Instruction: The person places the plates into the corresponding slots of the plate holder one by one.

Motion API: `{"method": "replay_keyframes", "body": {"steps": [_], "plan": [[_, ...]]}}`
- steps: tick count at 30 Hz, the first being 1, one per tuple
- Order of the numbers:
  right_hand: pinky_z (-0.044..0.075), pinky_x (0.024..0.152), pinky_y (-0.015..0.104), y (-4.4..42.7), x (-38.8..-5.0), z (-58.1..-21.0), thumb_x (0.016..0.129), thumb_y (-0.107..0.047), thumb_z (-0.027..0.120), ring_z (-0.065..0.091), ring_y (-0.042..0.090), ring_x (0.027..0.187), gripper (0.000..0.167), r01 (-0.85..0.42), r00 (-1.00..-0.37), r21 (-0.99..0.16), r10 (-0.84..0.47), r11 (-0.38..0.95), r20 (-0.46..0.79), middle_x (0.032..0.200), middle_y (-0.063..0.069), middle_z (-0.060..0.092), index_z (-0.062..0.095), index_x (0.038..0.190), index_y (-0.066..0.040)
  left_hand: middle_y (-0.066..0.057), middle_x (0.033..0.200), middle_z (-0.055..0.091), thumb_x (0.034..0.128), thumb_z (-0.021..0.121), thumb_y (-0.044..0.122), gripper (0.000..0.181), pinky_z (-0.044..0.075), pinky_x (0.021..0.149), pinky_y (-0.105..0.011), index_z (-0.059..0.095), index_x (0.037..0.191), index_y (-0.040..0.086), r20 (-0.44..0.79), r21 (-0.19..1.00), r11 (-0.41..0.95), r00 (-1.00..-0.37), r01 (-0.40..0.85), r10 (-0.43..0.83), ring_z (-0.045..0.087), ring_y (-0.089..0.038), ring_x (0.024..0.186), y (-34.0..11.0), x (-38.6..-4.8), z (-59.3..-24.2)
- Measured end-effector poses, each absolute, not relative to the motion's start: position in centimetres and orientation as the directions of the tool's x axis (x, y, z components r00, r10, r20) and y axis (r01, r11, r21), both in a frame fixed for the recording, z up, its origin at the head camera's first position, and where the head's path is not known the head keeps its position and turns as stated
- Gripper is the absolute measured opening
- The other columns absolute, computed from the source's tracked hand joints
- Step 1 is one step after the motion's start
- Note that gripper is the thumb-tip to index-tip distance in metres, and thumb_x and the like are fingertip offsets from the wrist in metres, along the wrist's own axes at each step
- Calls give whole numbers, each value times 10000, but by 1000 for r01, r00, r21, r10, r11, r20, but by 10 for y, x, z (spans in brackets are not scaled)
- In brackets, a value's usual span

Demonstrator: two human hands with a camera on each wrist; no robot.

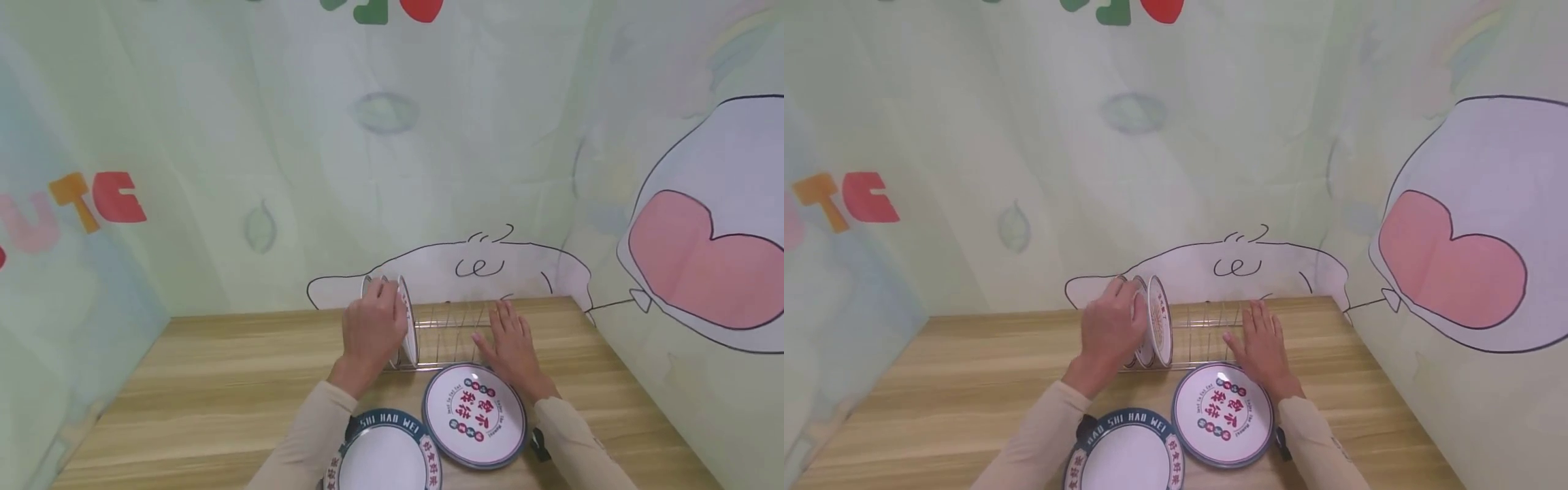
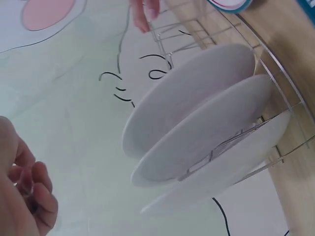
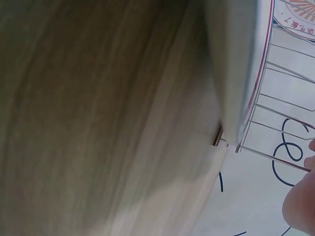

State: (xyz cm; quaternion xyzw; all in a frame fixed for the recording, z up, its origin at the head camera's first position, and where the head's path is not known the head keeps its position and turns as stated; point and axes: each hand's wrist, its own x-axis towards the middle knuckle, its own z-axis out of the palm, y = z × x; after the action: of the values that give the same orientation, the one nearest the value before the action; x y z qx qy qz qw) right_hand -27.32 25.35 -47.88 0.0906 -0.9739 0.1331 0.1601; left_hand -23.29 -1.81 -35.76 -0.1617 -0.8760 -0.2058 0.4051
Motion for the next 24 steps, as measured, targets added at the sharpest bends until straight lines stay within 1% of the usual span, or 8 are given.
{"method": "replay_keyframes", "body": {"steps": [1, 3, 8, 13, 17, 20, 22, 24], "plan": [[118, 1234, 609, 254, -273, -478, 1005, -437, 520, 135, 442, 1528, 765, -222, -929, -227, -135, 948, 344, 1642, 253, 171, 279, 1525, 70, -73, 740, 640, 903, 647, 76, 74, 313, 392, -192, 699, 896, 24, 783, 248, 851, -613, 462, 104, 447, -121, 446, -23, -227, -358], [127, 1236, 602, 254, -274, -478, 1007, -428, 521, 140, 444, 1526, 754, -228, -925, -222, -139, 948, 354, 1642, 253, 174, 287, 1522, 71, -64, 691, 648, 899, 646, 57, 69, 312, 402, -190, 705, 877, 29, 772, 289, 835, -630, 468, 86, 455, -119, 453, -33, -215, -362], [147, 1240, 584, 256, -273, -477, 1005, -435, 522, 148, 444, 1526, 758, -227, -925, -212, -142, 951, 353, 1642, 252, 178, 291, 1521, 71, -25, 640, 627, 884, 639, 46, 80, 334, 431, -175, 715, 861, 48, 666, 391, 826, -744, 405, 50, 435, -73, 490, -59, -190, -384], [129, 1245, 580, 256, -273, -472, 1006, -436, 520, 111, 438, 1534, 775, -225, -928, -224, -138, 948, 346, 1648, 252, 152, 261, 1531, 73, 12, 600, 569, 876, 645, 46, 82, 341, 448, -191, 728, 875, 47, 558, 474, 821, -830, 319, 0, 421, -66, 510, -82, -176, -407], [124, 1247, 577, 256, -274, -468, 1011, -453, 504, 108, 435, 1536, 785, -216, -933, -217, -136, 952, 335, 1653, 245, 139, 240, 1540, 64, 36, 551, 506, 884, 630, 68, 116, 298, 421, -206, 739, 909, 36, 418, 536, 815, -908, 220, -30, 389, -81, 477, -95, -169, -420], [120, 1249, 573, 255, -274, -466, 1012, -455, 502, 103, 430, 1538, 786, -209, -937, -215, -132, 954, 325, 1654, 243, 138, 237, 1542, 61, 38, 550, 506, 891, 625, 94, 149, 306, 401, -215, 739, 965, 35, 280, 560, 816, -960, 145, -22, 406, -91, 466, -100, -163, -430], [114, 1249, 573, 255, -274, -466, 1012, -451, 506, 95, 430, 1540, 785, -207, -939, -221, -130, 953, 320, 1654, 243, 137, 238, 1542, 61, 18, 607, 566, 894, 636, 117, 174, 359, 418, -238, 732, 1014, 36, 188, 559, 823, -982, 100, -9, 469, -110, 503, -102, -159, -437], [122, 1247, 577, 255, -273, -466, 1011, -448, 509, 102, 434, 1537, 781, -205, -939, -221, -128, 954, 319, 1653, 245, 140, 245, 1539, 64, -38, 729, 656, 895, 647, 143, 214, 459, 471, -308, 717, 1065, 33, 108, 553, 831, -994, 64, 5, 577, -167, 595, -104, -154, -444]]}}
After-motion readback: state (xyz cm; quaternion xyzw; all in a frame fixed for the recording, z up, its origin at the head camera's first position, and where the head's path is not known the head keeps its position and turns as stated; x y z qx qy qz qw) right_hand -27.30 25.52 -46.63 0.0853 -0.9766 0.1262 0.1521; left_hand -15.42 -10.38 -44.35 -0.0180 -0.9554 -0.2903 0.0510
